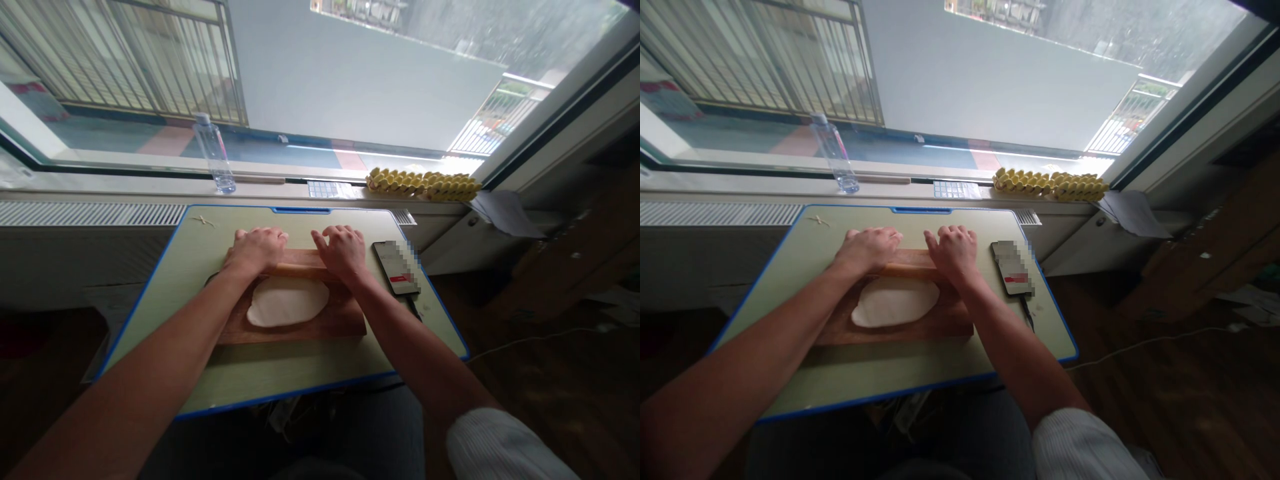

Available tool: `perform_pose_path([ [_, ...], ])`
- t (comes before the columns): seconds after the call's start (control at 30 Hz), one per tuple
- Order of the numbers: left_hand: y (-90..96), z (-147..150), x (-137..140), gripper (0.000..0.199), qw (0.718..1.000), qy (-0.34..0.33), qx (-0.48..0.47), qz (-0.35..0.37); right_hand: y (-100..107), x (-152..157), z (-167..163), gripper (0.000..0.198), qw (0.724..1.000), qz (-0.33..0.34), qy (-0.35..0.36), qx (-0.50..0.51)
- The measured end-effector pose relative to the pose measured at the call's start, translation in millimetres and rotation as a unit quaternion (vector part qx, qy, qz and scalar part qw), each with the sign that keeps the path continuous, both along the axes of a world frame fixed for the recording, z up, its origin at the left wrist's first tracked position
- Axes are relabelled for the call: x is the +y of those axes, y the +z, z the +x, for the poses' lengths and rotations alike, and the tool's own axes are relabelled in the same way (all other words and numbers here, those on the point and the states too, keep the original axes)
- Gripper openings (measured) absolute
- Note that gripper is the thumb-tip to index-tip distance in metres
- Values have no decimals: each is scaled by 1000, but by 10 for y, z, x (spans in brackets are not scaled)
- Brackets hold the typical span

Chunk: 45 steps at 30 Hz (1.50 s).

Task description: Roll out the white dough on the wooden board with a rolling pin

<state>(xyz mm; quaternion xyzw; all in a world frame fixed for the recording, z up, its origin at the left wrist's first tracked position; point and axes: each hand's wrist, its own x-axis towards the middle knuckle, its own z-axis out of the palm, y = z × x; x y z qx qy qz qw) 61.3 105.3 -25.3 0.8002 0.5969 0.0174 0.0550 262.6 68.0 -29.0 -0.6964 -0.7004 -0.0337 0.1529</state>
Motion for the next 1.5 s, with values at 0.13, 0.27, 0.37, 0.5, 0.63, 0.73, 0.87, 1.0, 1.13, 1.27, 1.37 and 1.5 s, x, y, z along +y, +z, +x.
perform_pose_path([
  [0.13, -61, -41, -90, 57, 999, 5, -18, 40, -1, -86, -26, 49, 1000, -28, -6, 10],
  [0.27, -88, -75, -216, 58, 998, 12, -27, 48, 6, -219, -54, 51, 998, -53, -16, 29],
  [0.37, -100, -95, -332, 60, 998, 19, -30, 46, 11, -332, -74, 56, 995, -84, -20, 43],
  [0.5, -130, -127, -515, 60, 998, 17, -34, 55, 2, -505, -119, 66, 991, -119, -28, 45],
  [0.63, -184, -158, -703, 60, 995, 22, -33, 93, -14, -696, -185, 73, 990, -132, -30, 35],
  [0.73, -223, -179, -840, 58, 992, 34, -49, 113, -18, -832, -227, 70, 992, -120, -29, 23],
  [0.87, -250, -208, -979, 58, 990, 33, -53, 128, -27, -938, -251, 67, 995, -101, -25, 12],
  [1.0, -237, -212, -939, 59, 992, 36, -42, 111, -30, -870, -230, 67, 993, -112, -18, 22],
  [1.13, -190, -183, -723, 61, 997, 50, -27, 55, -16, -668, -186, 68, 991, -129, -19, 36],
  [1.27, -121, -145, -503, 65, 998, 56, -26, 5, -8, -454, -138, 68, 991, -121, -19, 48],
  [1.37, -88, -125, -359, 67, 998, 49, -37, -15, -14, -298, -103, 65, 993, -101, -17, 52],
  [1.5, -101, -103, -169, 67, 997, 51, -50, -19, -33, -78, -66, 59, 994, -90, -28, 59],
])
